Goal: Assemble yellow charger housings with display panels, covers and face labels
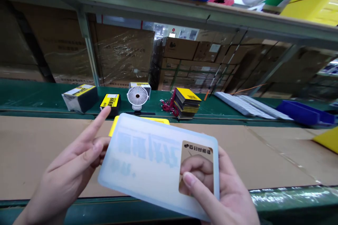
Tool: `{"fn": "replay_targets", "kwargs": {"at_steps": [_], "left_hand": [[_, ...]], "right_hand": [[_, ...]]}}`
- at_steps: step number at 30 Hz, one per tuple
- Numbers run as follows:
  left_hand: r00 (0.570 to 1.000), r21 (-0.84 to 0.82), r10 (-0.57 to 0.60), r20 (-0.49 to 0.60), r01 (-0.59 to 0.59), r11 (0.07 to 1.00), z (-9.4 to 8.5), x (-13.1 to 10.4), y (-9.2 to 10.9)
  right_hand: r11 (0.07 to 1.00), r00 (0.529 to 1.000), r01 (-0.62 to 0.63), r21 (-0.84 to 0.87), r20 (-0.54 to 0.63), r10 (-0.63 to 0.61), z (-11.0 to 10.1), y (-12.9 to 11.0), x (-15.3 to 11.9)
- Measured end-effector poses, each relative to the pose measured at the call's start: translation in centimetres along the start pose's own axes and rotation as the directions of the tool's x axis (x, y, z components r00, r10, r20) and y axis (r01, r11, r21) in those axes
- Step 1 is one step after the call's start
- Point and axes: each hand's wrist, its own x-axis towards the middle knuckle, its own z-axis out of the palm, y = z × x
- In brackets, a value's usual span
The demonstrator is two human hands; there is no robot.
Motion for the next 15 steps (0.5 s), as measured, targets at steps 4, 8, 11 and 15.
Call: {"fn": "replay_targets", "kwargs": {"at_steps": [4, 8, 11, 15], "left_hand": [[0.961, 0.489, 0.271, 0.049, -0.26, 0.833, -1.5, -0.1, -0.2], [0.745, 0.705, 0.521, 0.417, -0.627, 0.331, -2.2, -0.2, -0.5], [0.654, 0.654, 0.516, 0.553, -0.724, 0.217, -2.8, -0.4, -0.9], [0.688, 0.633, 0.547, 0.478, -0.701, 0.328, -3.7, -0.6, -1.6]], "right_hand": [[0.998, 0.999, -0.021, 0.058, -0.033, 0.023, 0.4, -0.5, 0.2], [0.985, 0.988, -0.129, 0.114, 0.098, 0.118, 1.2, -0.7, 0.5], [0.935, 0.925, -0.312, 0.168, 0.277, 0.259, 1.5, -0.6, 1.1], [0.928, 0.905, -0.304, 0.217, 0.371, 0.21, 0.9, -0.3, 2.1]]}}
